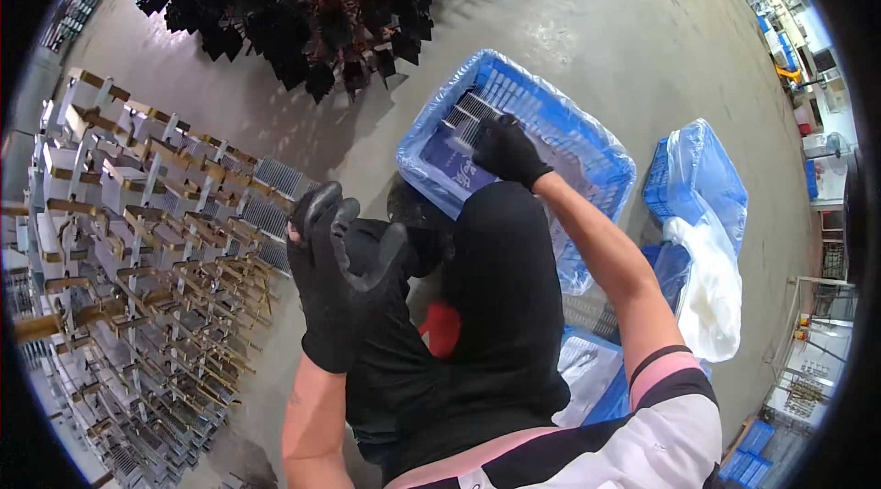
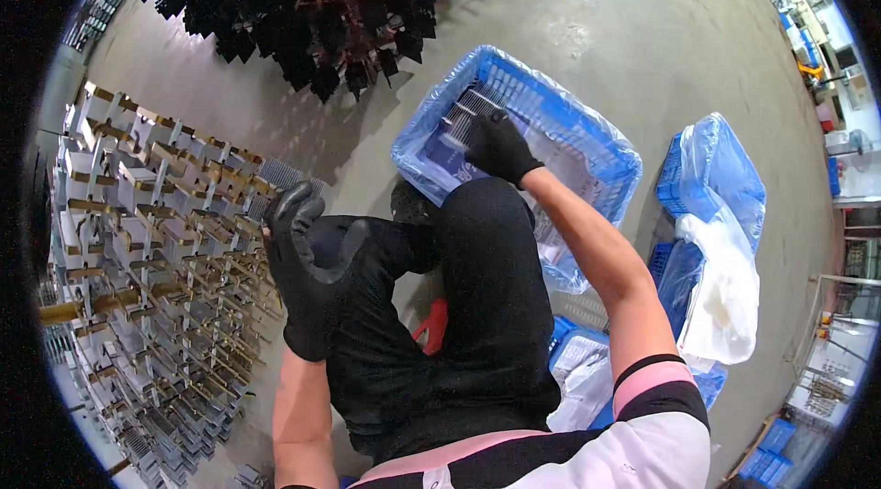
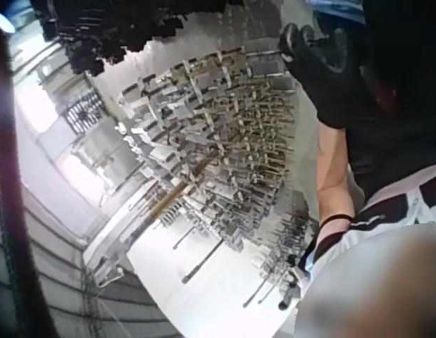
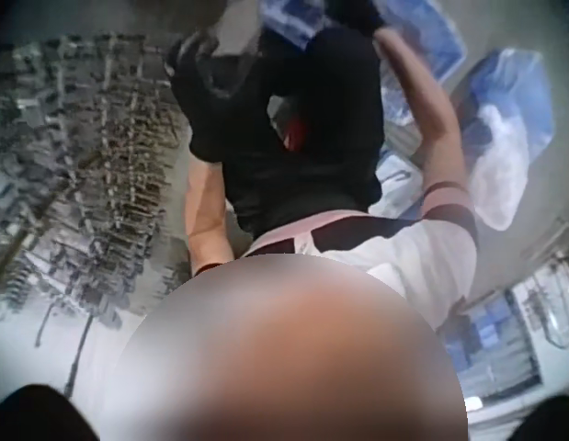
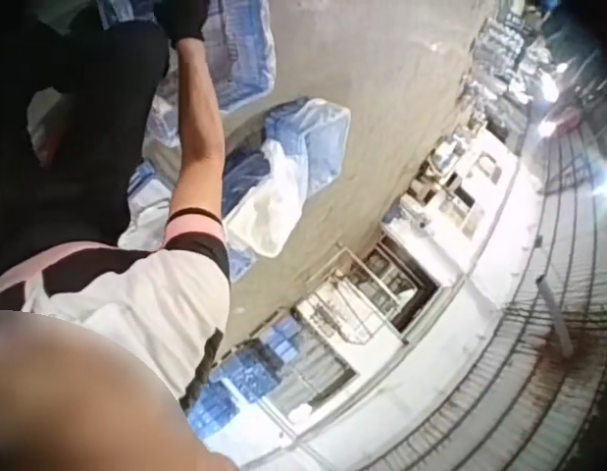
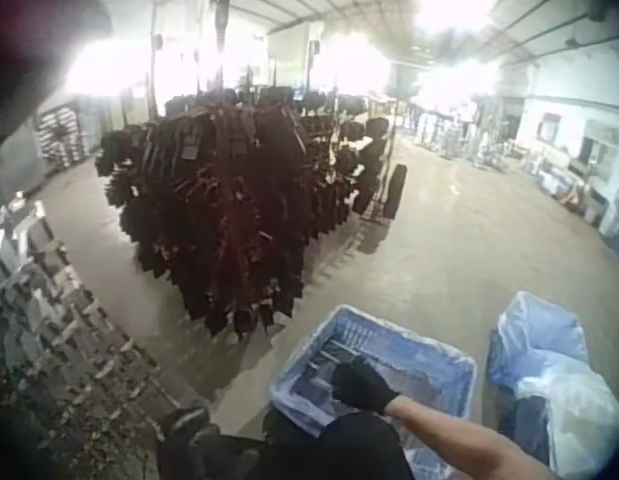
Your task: Packing manufactured metal components from a storage rack into a plastic shipping crate.
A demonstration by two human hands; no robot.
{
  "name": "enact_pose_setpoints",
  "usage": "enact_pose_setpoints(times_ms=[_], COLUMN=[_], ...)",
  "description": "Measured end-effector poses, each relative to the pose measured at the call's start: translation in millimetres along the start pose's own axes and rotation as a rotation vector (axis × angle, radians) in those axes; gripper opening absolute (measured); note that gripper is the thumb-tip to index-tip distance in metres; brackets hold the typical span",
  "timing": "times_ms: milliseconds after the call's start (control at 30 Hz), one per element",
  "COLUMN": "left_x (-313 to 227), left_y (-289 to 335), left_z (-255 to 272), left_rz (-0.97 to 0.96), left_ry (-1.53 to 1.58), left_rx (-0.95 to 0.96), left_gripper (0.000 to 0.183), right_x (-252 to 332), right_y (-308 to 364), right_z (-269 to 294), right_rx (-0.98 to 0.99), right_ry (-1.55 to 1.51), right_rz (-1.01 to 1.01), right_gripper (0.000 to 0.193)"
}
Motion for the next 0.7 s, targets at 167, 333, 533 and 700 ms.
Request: enact_pose_setpoints(times_ms=[167,333,533,700], left_x=[10.8,10.4,16.8,3.4], left_y=[-0.3,-1.7,-2.0,-5.5], left_z=[-3.3,-10.7,-14.6,-17.8], left_rz=[0.029,0.045,0.061,0.025], left_ry=[-0.055,-0.105,-0.119,-0.154], left_rx=[0.045,0.067,0.065,0.1], left_gripper=[0.053,0.053,0.05,0.05], right_x=[-1.0,-22.6,-25.4,-18.8], right_y=[-5.8,-25.4,-16.3,-4.2], right_z=[-86.4,-126.1,-138.4,-139.0], right_rx=[0.098,0.17,0.052,0.088], right_ry=[-0.04,0.142,0.278,0.493], right_rz=[-0.157,-0.179,-0.092,-0.105], right_gripper=[0.062,0.062,0.071,0.08])
Point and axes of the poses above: each hand's wrist, its own y-axis away from the middle knuckle, its own z-axis out of the back of the hand, x = y × z, the point moved 10 cm from there along -y, towards the middle knuckle, and after that the axes turned 11 degrees about z, right-handed, at the moved point
